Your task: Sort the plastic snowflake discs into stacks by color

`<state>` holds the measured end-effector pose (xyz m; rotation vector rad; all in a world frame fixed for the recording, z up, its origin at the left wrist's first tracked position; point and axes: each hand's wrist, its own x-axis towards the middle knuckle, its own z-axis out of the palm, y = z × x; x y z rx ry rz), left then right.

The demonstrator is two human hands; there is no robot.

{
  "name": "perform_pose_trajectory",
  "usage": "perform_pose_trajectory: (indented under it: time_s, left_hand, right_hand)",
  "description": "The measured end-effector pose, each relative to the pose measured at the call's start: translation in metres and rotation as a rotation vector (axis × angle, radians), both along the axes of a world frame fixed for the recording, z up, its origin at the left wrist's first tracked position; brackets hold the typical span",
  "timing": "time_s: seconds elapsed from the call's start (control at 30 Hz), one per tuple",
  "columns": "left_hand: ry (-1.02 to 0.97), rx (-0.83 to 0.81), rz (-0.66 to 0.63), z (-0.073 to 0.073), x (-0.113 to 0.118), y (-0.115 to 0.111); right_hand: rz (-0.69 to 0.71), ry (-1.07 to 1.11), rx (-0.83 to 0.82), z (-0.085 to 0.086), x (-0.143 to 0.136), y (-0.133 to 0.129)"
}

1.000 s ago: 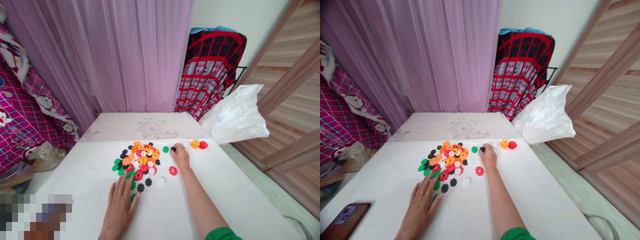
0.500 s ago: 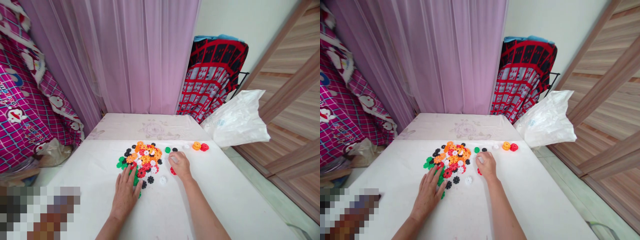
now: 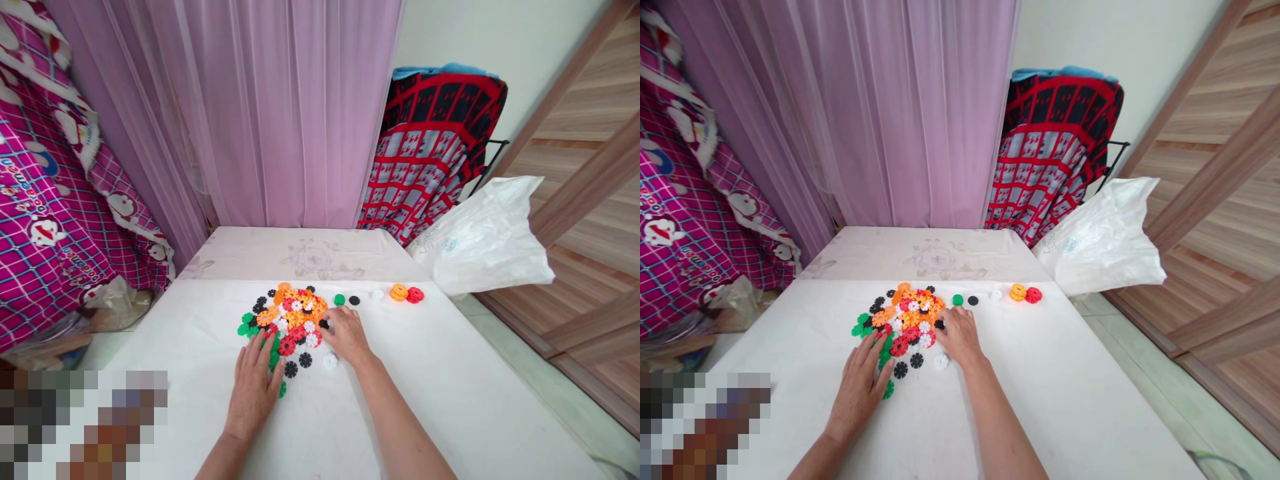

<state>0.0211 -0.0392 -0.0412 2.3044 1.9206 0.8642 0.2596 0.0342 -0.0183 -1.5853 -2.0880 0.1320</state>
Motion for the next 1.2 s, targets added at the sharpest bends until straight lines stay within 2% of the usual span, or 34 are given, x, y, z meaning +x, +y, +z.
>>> perform_pose_trajectory:
  time_s: [0.23,0.4,0.47,0.53,0.6,0.67,0.87,1.2]
  left_hand:
    - [-0.007,-0.011,-0.006,0.0,-0.001,-0.001]
    - [-0.017,-0.019,-0.017,-0.001,-0.002,-0.001]
    - [-0.018,-0.017,-0.024,-0.001,-0.002,-0.001]
    - [-0.017,-0.013,-0.029,-0.001,-0.003,-0.002]
    - [-0.012,-0.014,-0.032,-0.001,-0.003,-0.002]
    - [0.0,-0.018,-0.036,0.0,-0.003,-0.002]
    - [0.004,-0.018,-0.04,0.0,-0.004,-0.003]
    - [0.036,-0.023,-0.035,0.0,-0.004,-0.004]
  right_hand:
    - [-0.035,0.183,0.005,-0.004,-0.005,0.004]
    - [-0.036,0.499,0.067,-0.004,0.01,0.011]
    - [-0.119,0.614,0.066,-0.004,0.026,0.016]
    - [-0.27,0.669,0.074,-0.005,0.043,0.022]
    - [-0.407,0.662,0.104,-0.007,0.058,0.027]
    - [-0.473,0.631,0.135,-0.011,0.067,0.031]
    - [-0.446,0.646,0.122,-0.024,0.065,0.041]
    - [-0.395,0.691,0.121,-0.026,0.066,0.047]
